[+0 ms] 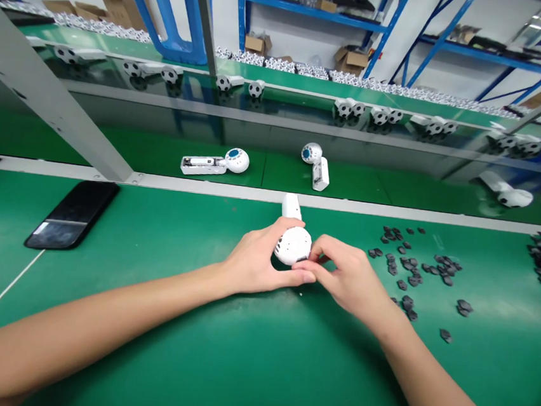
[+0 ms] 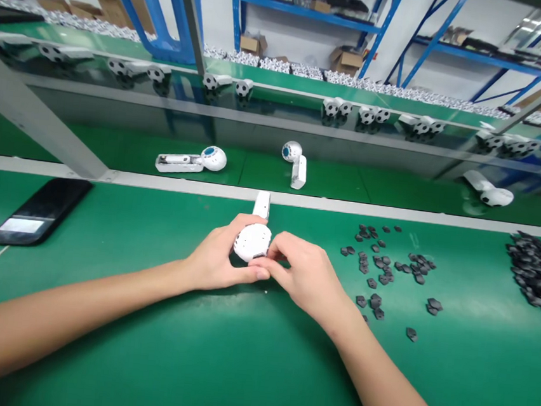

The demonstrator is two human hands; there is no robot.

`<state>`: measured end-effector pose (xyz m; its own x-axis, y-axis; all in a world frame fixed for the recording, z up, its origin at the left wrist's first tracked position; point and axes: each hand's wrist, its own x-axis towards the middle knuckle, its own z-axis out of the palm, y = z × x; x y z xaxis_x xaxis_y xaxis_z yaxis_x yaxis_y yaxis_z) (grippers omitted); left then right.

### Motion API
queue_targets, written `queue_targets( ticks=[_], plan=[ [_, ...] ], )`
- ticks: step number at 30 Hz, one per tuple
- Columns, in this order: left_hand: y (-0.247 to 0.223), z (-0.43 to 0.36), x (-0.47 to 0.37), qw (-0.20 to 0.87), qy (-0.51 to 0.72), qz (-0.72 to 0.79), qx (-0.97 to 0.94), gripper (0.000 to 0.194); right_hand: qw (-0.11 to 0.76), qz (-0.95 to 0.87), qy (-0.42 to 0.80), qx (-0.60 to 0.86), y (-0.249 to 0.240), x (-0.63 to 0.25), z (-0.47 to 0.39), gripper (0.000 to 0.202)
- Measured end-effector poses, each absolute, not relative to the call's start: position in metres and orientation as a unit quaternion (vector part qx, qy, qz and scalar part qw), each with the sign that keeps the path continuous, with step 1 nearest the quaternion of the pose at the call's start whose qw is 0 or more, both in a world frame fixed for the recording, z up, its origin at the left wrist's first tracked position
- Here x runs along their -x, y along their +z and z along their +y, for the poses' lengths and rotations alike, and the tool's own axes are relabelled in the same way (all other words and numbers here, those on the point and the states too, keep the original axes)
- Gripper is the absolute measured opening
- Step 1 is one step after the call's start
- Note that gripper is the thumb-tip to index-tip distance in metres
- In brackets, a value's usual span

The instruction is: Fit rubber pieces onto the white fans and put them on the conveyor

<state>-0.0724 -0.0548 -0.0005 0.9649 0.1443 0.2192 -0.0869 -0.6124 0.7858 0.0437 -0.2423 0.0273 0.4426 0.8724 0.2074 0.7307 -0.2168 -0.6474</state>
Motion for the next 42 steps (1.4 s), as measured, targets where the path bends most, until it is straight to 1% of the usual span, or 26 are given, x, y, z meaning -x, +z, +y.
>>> queue_targets(
  ticks=[3, 5, 7, 9, 14, 16, 21, 24, 27, 30, 32, 37, 40, 42],
  plan=[
    [-0.003, -0.053, 0.072, 0.478, 0.144, 0.022, -0.866, 0.063, 0.327, -0.562, 0.131, 0.748, 0.038, -0.054, -0.250, 0.017],
    [-0.003, -0.051, 0.071, 0.489, 0.161, 0.023, -0.857, 0.055, 0.314, -0.549, 0.129, 0.764, 0.047, -0.065, -0.259, 0.023],
    [-0.001, -0.048, 0.070, 0.491, 0.173, 0.013, -0.854, 0.052, 0.296, -0.511, 0.121, 0.798, 0.055, -0.078, -0.271, 0.026],
    [0.001, -0.044, 0.069, 0.494, 0.178, 0.001, -0.851, 0.051, 0.263, -0.480, 0.141, 0.825, 0.059, -0.090, -0.281, 0.025],
    [0.002, -0.036, 0.067, 0.523, 0.190, -0.006, -0.831, 0.046, 0.176, -0.435, 0.267, 0.842, 0.052, -0.105, -0.294, 0.019],
    [0.000, -0.035, 0.067, 0.534, 0.199, 0.000, -0.821, 0.046, 0.165, -0.423, 0.286, 0.844, 0.048, -0.105, -0.293, 0.017],
    [-0.007, -0.039, 0.067, 0.547, 0.205, 0.023, -0.811, 0.053, 0.145, -0.404, 0.305, 0.850, 0.040, -0.106, -0.289, 0.016],
    [-0.012, -0.040, 0.066, 0.577, 0.216, 0.041, -0.786, 0.053, 0.148, -0.403, 0.311, 0.848, 0.037, -0.108, -0.285, 0.014],
    [-0.017, -0.038, 0.063, 0.645, 0.213, 0.031, -0.734, 0.053, 0.175, -0.414, 0.309, 0.838, 0.037, -0.108, -0.282, 0.017],
    [-0.018, -0.038, 0.060, 0.696, 0.194, 0.007, -0.692, 0.055, 0.250, -0.414, 0.307, 0.820, 0.039, -0.101, -0.279, 0.016],
    [-0.017, -0.039, 0.060, 0.695, 0.181, 0.011, -0.696, 0.057, 0.300, -0.406, 0.303, 0.808, 0.041, -0.094, -0.275, 0.016],
    [-0.017, -0.042, 0.062, 0.624, 0.184, 0.028, -0.759, 0.060, 0.400, -0.390, 0.297, 0.774, 0.042, -0.072, -0.265, 0.027],
    [-0.019, -0.042, 0.064, 0.555, 0.204, 0.001, -0.806, 0.057, 0.447, -0.384, 0.276, 0.760, 0.040, -0.058, -0.257, 0.026],
    [-0.020, -0.042, 0.064, 0.498, 0.229, -0.030, -0.836, 0.055, 0.493, -0.361, 0.269, 0.745, 0.038, -0.050, -0.252, 0.024]
  ],
)
